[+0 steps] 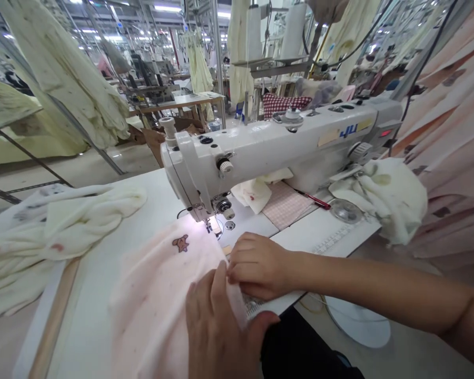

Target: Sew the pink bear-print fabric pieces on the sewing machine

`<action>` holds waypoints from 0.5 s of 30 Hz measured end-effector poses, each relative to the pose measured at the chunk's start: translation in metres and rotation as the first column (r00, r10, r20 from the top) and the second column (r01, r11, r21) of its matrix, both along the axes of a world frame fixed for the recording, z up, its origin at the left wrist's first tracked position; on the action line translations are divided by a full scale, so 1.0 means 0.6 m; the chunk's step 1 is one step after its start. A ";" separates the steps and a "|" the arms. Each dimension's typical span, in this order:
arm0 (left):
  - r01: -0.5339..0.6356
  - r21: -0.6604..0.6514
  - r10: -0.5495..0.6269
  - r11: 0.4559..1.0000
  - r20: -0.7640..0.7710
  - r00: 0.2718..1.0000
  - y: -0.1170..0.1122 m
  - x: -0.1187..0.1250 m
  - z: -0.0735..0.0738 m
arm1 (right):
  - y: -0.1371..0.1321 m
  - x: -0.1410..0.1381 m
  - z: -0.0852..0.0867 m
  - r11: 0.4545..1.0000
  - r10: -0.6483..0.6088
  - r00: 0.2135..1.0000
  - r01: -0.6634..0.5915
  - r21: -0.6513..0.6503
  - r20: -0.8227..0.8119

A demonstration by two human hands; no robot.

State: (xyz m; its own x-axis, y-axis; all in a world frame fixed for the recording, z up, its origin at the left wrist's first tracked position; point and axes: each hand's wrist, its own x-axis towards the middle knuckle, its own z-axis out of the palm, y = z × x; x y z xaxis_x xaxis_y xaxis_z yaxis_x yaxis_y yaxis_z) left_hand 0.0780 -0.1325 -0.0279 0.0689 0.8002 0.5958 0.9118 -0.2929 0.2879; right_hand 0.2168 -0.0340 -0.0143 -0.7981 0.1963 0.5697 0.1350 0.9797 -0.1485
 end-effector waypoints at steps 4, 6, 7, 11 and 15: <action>0.090 0.154 -0.072 0.984 -0.118 0.990 0.033 -0.021 0.025 | -0.005 -0.001 0.015 0.998 -0.038 0.993 0.042 0.036 -0.114; 0.235 0.098 -0.203 0.967 -0.261 0.944 0.032 -0.038 0.020 | -0.015 0.010 0.013 0.997 -0.023 0.999 0.025 0.068 -0.032; 0.306 0.057 -0.272 0.950 -0.326 0.906 0.028 -0.046 0.010 | -0.022 0.018 0.009 0.997 -0.012 0.999 0.010 0.081 0.033; 0.453 0.100 -0.365 0.886 -0.453 0.813 0.013 -0.070 -0.051 | -0.040 0.042 -0.009 0.997 -0.024 0.968 0.006 0.073 0.251; 0.454 0.076 -0.373 0.888 -0.458 0.807 0.042 -0.089 -0.049 | -0.010 0.034 -0.019 0.993 -0.049 0.968 0.021 0.117 0.246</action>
